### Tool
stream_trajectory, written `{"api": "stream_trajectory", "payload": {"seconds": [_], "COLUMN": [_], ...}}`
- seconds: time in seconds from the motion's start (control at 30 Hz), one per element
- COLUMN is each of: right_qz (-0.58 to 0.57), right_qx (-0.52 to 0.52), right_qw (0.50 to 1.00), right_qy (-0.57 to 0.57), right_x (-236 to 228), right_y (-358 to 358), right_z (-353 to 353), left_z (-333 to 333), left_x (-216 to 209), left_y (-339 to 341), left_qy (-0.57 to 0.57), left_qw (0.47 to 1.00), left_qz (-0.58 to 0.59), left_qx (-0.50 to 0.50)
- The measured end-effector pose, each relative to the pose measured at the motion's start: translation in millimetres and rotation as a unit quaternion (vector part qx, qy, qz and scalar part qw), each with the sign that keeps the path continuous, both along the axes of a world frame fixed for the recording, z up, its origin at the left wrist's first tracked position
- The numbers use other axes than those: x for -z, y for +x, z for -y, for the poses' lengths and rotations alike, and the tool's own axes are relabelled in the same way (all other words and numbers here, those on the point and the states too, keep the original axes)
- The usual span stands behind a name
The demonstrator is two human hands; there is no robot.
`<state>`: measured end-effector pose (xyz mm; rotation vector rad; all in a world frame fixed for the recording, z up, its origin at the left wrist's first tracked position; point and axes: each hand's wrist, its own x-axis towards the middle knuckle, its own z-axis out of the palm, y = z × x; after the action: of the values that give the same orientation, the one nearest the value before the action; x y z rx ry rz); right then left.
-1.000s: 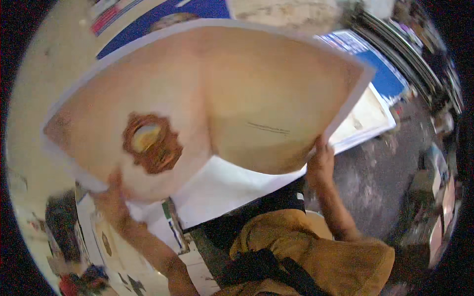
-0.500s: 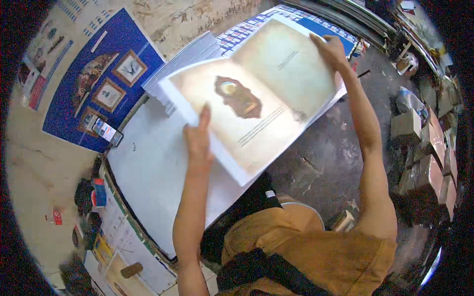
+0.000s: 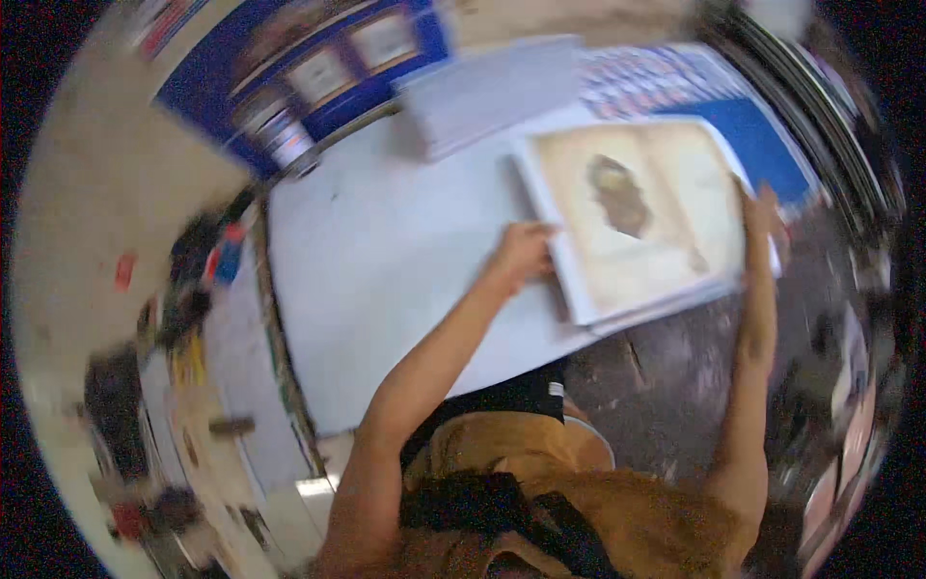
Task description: The person picks up printed sheets, folds them over a stack, and presses the fold flat by hand and with a weighted block.
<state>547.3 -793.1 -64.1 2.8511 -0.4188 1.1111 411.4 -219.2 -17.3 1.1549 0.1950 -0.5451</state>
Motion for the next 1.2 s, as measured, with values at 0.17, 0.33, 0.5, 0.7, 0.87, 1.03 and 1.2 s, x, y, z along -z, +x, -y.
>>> {"api": "stream_trajectory", "payload": {"seconds": [0.17, 0.33, 0.5, 0.7, 0.87, 1.03, 1.2], "right_qz": [-0.149, 0.13, 0.146, 0.079, 0.037, -0.031, -0.058], "right_qx": [0.068, -0.139, -0.312, -0.401, -0.463, -0.5, -0.514], "right_qw": [0.977, 0.981, 0.93, 0.897, 0.87, 0.843, 0.818], "right_qy": [-0.133, -0.039, 0.127, 0.166, 0.166, 0.198, 0.251], "right_x": [-15, -37, -87, -105, -111, -107, -101], "right_y": [-6, -39, -153, -200, -228, -267, -282], "right_z": [-17, -205, -350, -424, -472, -498, -512], "left_z": [-91, -241, -391, -469, -600, -650, -642], "left_x": [-80, -135, -65, -70, -76, -35, -51], "left_y": [-131, -283, -386, -355, -286, -265, -270], "left_qy": [0.228, 0.753, 0.797, 0.754, 0.785, 0.771, 0.787], "left_qw": [0.93, 0.459, 0.357, 0.458, 0.369, 0.425, 0.45], "left_qz": [0.286, 0.298, 0.13, 0.189, 0.271, 0.271, 0.215], "left_qx": [-0.027, -0.366, -0.469, -0.431, -0.416, -0.389, -0.365]}}
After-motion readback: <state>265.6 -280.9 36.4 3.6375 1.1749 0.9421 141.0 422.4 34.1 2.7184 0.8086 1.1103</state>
